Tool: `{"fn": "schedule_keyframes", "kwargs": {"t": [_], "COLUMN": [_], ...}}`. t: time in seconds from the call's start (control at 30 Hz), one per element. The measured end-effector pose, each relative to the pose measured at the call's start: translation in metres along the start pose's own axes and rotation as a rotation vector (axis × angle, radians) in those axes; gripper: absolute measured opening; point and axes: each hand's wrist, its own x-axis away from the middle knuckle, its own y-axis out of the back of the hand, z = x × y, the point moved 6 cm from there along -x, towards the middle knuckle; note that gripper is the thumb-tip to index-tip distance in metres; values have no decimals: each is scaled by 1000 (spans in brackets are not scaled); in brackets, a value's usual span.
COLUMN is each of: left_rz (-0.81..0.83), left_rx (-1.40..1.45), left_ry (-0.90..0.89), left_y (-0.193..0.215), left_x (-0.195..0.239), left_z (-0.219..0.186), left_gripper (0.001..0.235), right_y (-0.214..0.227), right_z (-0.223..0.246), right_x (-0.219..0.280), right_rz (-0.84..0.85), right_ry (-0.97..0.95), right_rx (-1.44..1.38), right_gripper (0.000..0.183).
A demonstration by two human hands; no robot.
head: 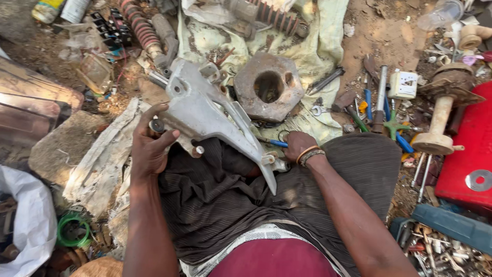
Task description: The person sits on the ground and uses pliers to remove a small metal ring from a silver metal part. They then use a hammer to tap the part and a screwdriver to pry at it.
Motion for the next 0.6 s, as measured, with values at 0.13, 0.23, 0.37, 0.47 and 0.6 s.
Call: {"fn": "schedule_keyframes", "kwargs": {"t": [0.13, 0.23, 0.37, 0.47, 0.6], "left_rz": [7, -3, 11, 17, 6], "left_rx": [23, 33, 7, 12, 59], "left_ry": [2, 14, -30, -46, -41], "left_y": [-3, -6, -1, 2, -1], "left_x": [1, 3, 2, 3, 4], "left_z": [-4, -2, -3, -2, -2], "left_gripper": [56, 53, 57, 56, 54], "right_y": [18, 30, 73, 74, 65], "right_z": [-27, -56, -53, -41, -41], "right_x": [28, 60, 119, 133, 125], "right_rz": [-14, -61, -601, -312, -236], "right_ry": [-57, -208, 338, 651, 648], "right_rx": [-61, -345, -1082, -1751, -2119], "right_gripper": [33, 47, 24, 52, 77]}}
